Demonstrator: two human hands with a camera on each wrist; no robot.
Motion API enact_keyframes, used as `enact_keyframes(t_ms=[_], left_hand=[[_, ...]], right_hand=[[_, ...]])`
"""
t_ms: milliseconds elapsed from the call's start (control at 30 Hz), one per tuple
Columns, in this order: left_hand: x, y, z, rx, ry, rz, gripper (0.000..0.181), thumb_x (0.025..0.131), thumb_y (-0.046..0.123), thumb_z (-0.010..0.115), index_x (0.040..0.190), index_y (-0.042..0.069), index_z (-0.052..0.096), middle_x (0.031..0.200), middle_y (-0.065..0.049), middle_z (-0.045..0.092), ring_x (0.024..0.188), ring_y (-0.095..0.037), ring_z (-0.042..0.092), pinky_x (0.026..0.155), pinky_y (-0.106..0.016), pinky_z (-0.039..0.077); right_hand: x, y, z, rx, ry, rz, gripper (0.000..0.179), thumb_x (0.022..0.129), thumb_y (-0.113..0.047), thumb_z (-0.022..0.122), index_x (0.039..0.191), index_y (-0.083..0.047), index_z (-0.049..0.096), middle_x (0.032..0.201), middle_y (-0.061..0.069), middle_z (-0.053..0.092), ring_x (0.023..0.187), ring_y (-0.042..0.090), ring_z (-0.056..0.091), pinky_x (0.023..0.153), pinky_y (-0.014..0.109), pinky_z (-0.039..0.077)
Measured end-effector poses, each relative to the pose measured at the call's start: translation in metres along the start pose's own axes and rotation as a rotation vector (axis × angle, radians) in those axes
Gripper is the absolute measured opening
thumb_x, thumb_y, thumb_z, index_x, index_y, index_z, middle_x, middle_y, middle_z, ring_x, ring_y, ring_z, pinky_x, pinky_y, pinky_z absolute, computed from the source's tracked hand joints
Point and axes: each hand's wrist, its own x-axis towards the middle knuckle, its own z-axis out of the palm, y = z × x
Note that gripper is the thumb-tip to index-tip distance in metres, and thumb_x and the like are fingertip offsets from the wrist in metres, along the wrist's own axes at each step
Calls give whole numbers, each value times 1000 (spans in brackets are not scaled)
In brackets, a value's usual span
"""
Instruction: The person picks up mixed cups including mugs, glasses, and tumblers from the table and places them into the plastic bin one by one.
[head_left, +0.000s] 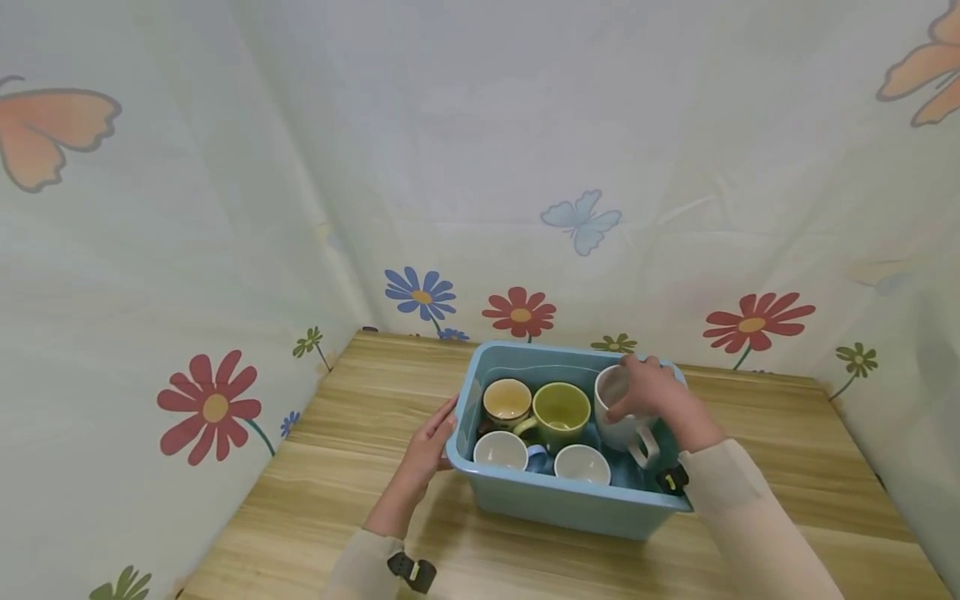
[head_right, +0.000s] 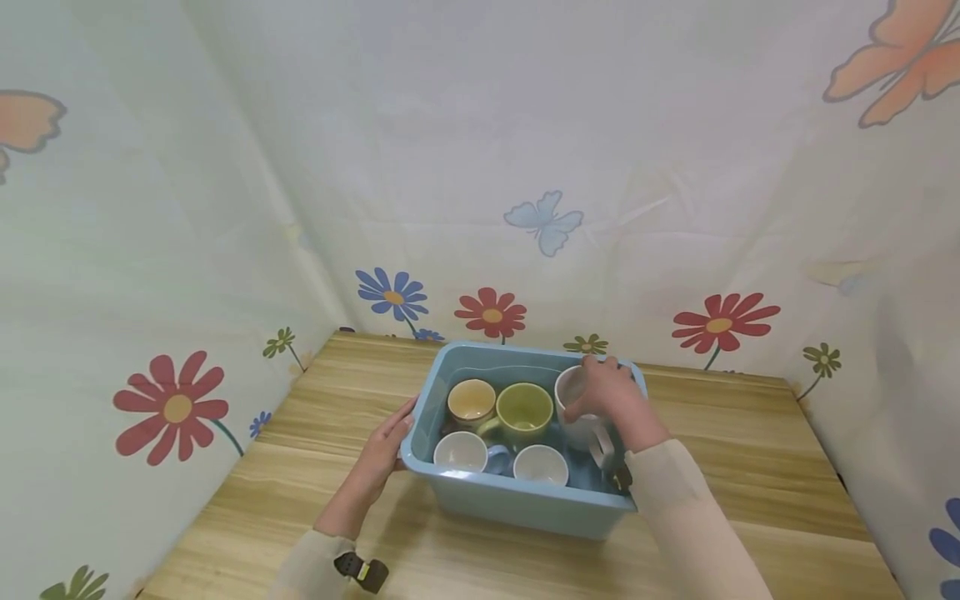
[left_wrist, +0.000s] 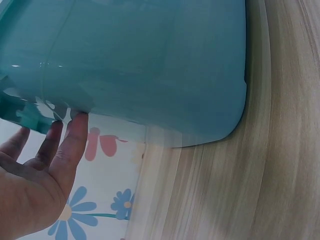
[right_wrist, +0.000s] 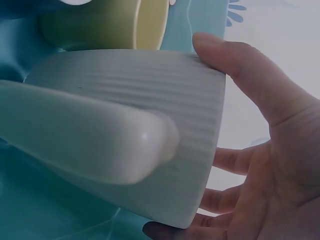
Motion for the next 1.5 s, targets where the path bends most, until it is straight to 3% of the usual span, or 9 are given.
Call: enact_keyframes(t_ms=[367, 833, 1167, 1500], left_hand=[[1, 1, 0, 1, -5, 2, 51, 108, 28, 45, 157, 11, 42, 159, -24, 43, 110, -28, 67, 76, -43, 64], [-1, 1, 0, 0, 10, -8, 50, 108, 28, 46, 156, 12, 43, 159, -23, 44, 115, -30, 65, 77, -44, 64], [3, -2, 0, -12, -7, 35, 53, 109, 29, 44, 156, 7, 40, 158, -26, 43, 119, -34, 63, 79, -48, 64], [3, -3, 0, -2, -9, 19, 52, 108, 29, 44, 157, 9, 41, 159, -25, 43, 119, -35, 63, 80, -48, 64]], right_hand=[[3, 1, 5, 22, -29, 39, 97, 75, -35, 88, 149, 5, 39, 136, 35, 48, 122, 54, 43, 95, 67, 52], [6, 4, 7, 23, -64, 55, 95, 74, -33, 88, 147, 4, 40, 134, 35, 47, 118, 52, 44, 93, 63, 52], [11, 3, 7, 10, -88, 59, 99, 72, -31, 90, 148, 5, 38, 132, 33, 48, 114, 48, 48, 93, 59, 53], [12, 5, 11, 24, -118, 95, 100, 73, -29, 89, 149, 5, 35, 134, 35, 44, 116, 50, 47, 96, 62, 52]])
